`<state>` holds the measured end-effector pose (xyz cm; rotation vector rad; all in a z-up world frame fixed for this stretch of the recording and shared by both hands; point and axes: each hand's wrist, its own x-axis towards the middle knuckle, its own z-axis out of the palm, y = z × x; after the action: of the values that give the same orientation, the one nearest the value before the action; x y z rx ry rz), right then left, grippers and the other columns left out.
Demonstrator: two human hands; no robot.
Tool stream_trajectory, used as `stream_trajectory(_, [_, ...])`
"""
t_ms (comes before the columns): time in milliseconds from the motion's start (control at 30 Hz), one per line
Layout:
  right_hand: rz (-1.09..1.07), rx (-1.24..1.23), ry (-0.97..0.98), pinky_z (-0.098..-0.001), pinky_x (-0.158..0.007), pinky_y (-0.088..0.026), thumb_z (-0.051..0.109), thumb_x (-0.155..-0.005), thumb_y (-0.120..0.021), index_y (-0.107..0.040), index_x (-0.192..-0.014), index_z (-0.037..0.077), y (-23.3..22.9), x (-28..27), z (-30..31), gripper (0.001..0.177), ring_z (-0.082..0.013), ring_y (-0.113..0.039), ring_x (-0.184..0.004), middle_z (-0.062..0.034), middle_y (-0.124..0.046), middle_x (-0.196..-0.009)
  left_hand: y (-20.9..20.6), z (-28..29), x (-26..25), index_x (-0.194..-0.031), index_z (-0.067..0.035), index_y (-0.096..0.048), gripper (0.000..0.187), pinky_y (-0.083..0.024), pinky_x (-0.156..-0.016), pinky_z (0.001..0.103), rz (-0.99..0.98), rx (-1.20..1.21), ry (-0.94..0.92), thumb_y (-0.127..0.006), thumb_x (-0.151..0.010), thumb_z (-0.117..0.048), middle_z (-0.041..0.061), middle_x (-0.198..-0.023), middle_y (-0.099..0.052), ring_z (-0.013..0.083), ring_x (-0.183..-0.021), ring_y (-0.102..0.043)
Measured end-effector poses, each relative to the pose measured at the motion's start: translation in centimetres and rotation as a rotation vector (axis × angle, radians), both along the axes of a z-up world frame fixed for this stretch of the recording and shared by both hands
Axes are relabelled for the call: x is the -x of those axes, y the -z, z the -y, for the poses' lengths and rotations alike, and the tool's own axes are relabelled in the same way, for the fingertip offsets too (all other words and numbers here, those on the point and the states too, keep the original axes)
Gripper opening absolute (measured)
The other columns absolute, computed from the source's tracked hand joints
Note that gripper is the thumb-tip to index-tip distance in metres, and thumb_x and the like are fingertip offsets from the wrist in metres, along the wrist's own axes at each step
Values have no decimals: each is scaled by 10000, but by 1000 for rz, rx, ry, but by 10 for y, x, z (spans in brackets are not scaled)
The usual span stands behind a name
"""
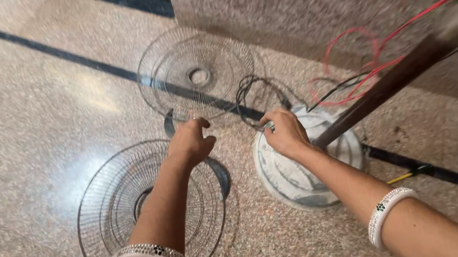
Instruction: The person assembles a standing fan by attaching blades to the motor hub, securing them with a screwdriver, and then mounting the front wire cage. The person uses a screwdriver and a wrench to tighten components.
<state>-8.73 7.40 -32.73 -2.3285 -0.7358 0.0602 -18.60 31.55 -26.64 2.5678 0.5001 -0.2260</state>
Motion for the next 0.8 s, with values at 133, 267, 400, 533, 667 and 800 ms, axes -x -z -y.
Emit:
stream_trajectory(133, [-151,69,79,-448,-949,-502,93,-815,-705,-765,-982,87,59,-3,-27,179,-374,-635,-1089,-196,-671,-1094,59,-15,-15,-1295,-98,-668,494,-526,-1031,442,-18,-16,33,-730,-813,-191,198,-1242,-695,351,-1163,-664])
stream_trajectory(267, [-248,99,92,-427,-961,-524,100,-849,-693,-768,-1027,108,134,-13,-49,194,-326,-667,-1098,-176,-686,-1154,120,-25,-37,-1262,-121,-678,456,-518,-1016,462,-9,-49,3,-742,-824,-229,184,-1247,-684,353,-1199,-624])
stream_trajectory(400, [-453,68,164,-391,-899,-555,50,-821,-696,-806,-1020,159,212,-27,-81,252,-239,-682,-1069,-75,-662,-1247,181,-34,-59,-1277,-144,-678,447,-529,-1025,457,-16,-44,-22,-723,-840,-230,168,-1239,-712,334,-1198,-649])
stream_trajectory(533, [-533,-96,108,-304,-790,-550,64,-855,-704,-811,-1047,128,279,-41,-104,229,-150,-713,-893,-54,-787,-1034,251,-34,-76,-1256,-160,-682,435,-528,-1012,455,-35,-110,16,-735,-832,-240,156,-1293,-660,333,-1204,-631])
stream_trajectory(667, [-772,-123,150,-291,-619,-544,65,-889,-665,-803,-1070,132,330,-44,-127,237,-145,-677,-745,-51,-788,-965,304,-38,-84,-1219,-146,-687,379,-526,-1026,466,-71,-181,63,-722,-854,-240,154,-1290,-656,337,-1213,-629])
stream_trajectory(800, [-802,-77,91,-312,-610,-526,115,-894,-688,-780,-1086,148,374,-45,-144,215,-145,-649,-697,-45,-791,-976,338,-40,-90,-1192,-108,-662,334,-460,-1066,574,-170,-286,46,-700,-879,-217,147,-1297,-633,326,-1228,-614])
